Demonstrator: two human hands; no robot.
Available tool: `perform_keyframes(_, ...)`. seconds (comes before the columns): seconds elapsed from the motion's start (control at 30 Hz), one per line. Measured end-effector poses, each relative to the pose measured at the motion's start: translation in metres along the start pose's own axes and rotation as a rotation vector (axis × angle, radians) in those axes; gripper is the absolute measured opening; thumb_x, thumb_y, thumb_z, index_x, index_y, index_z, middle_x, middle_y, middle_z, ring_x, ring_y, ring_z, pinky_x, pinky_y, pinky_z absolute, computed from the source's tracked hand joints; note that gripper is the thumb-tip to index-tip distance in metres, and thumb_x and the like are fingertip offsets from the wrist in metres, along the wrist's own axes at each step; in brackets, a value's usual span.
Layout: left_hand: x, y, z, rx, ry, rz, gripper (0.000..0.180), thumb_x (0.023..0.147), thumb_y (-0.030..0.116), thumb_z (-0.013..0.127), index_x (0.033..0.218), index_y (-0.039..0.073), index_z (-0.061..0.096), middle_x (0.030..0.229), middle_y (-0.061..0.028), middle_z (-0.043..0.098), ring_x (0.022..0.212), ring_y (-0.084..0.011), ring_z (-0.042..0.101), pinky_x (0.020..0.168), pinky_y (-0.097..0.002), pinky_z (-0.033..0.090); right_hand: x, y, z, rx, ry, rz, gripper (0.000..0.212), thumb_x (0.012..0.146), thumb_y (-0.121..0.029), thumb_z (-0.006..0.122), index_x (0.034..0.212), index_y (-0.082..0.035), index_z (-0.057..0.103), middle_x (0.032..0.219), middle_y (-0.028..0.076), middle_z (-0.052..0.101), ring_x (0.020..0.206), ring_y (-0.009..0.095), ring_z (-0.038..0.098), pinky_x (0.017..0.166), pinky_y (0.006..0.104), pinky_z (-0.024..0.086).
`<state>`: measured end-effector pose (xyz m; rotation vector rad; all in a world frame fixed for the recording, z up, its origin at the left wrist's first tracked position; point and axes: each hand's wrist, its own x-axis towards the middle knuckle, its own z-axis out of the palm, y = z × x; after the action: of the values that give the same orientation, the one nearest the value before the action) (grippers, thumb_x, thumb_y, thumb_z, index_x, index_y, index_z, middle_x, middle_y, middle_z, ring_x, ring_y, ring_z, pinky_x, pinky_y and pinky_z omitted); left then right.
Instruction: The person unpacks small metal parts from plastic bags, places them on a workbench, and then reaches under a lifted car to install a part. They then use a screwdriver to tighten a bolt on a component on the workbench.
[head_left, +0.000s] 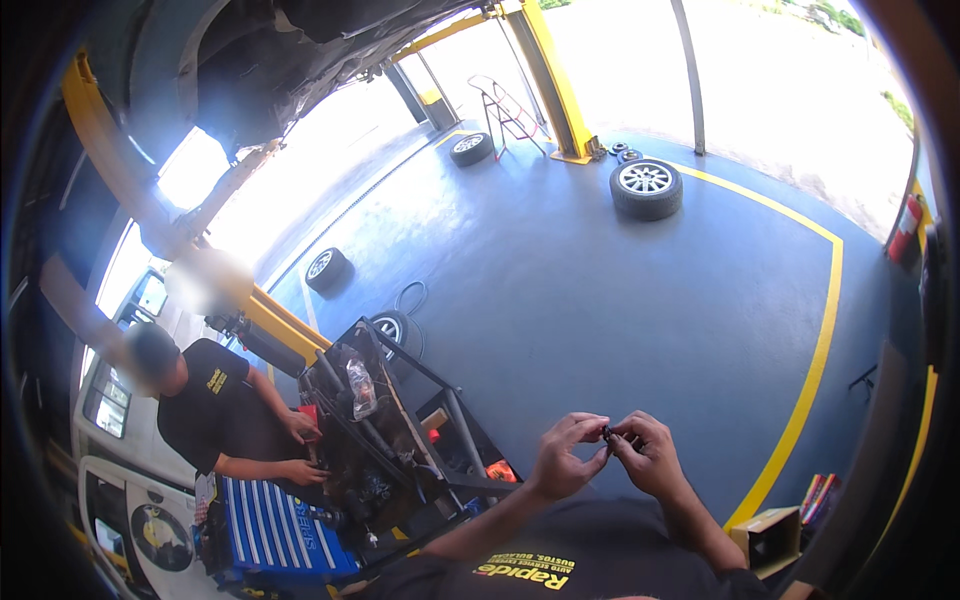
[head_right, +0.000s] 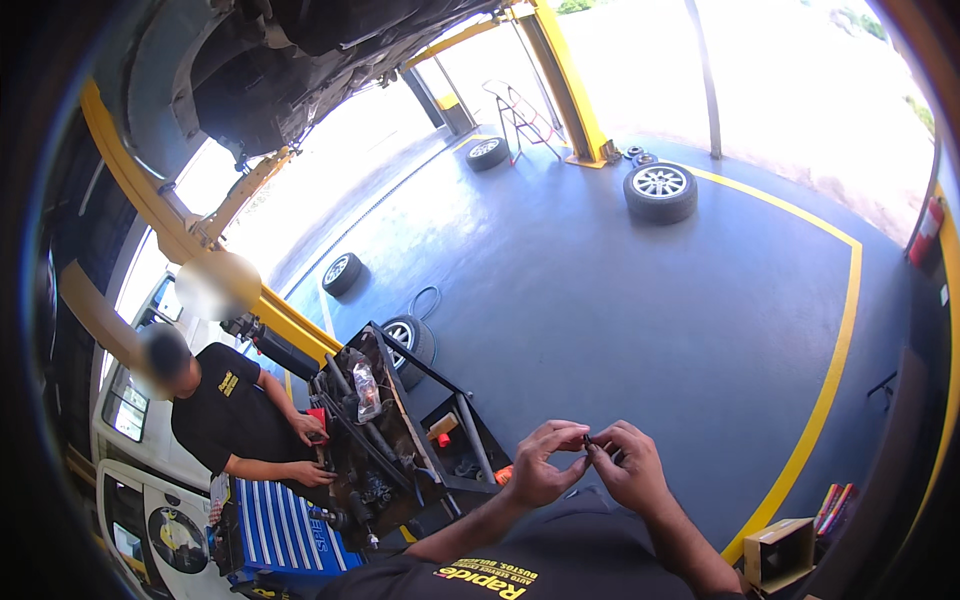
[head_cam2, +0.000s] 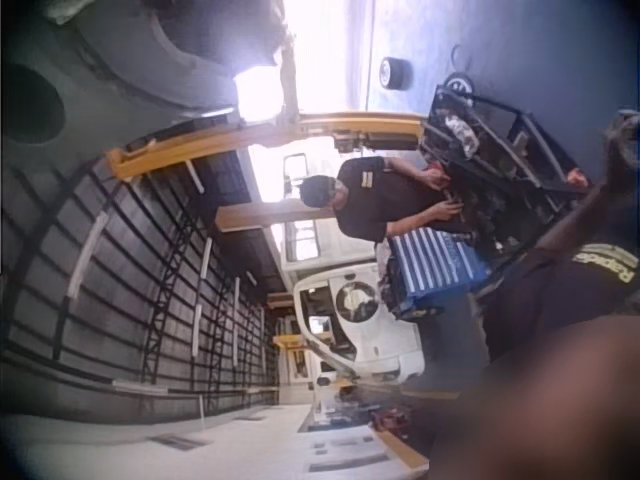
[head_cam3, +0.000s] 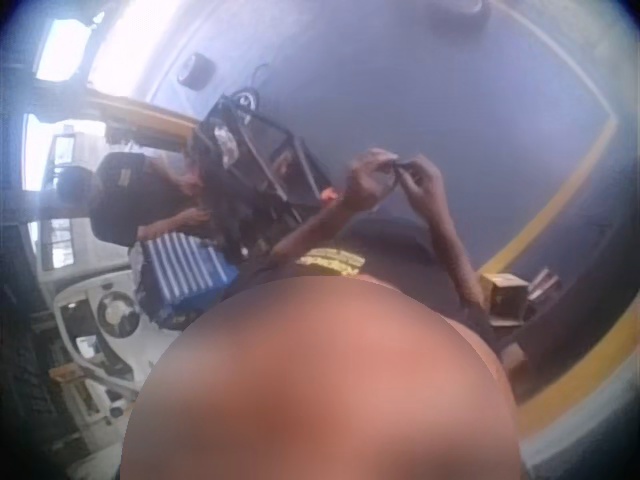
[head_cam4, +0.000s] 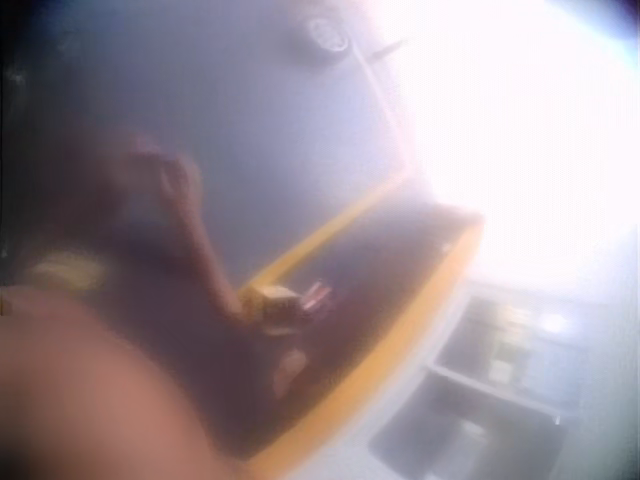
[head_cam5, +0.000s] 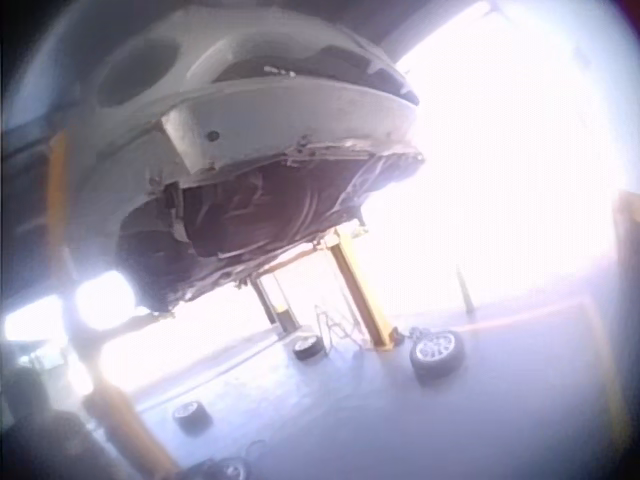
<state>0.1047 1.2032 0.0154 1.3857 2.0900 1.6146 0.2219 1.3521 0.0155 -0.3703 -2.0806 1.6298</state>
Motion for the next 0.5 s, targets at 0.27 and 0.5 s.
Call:
perform_keyframes(0.27, 0.151, -0.129, 0.033, -0.144, -0.117, -0.159, 0.039, 0.087, 0.002, 0.077, 0.126, -0.001, 0.069, 0.123, -0.0146, 0.068, 0.106, -0.0215, 0.073, 0.096, -0.0333, 0.06, 0.168, 0.097, -0.038, -0.056, -0.016, 0.12, 0.008, 0.089, -0.005, 0.072, 0.09, 0.003, 0.072, 0.085, 0.011, 0.069, 0.07, 0.02, 0.068, 0.064, 0.0322, 0.053)
perform_keyframes(0.5, 0.338, -0.234, -0.026, -0.086, -0.054, -0.156, 0.041, 0.087, 0.004, 0.078, 0.127, 0.0, 0.07, 0.121, -0.0139, 0.069, 0.109, -0.0233, 0.072, 0.097, -0.0342, 0.061, 0.406, 0.135, -0.031, -0.048, -0.232, 0.193, 0.009, 0.093, -0.005, 0.069, 0.094, 0.005, 0.071, 0.081, 0.01, 0.073, 0.069, 0.014, 0.069, 0.062, 0.029, 0.053)
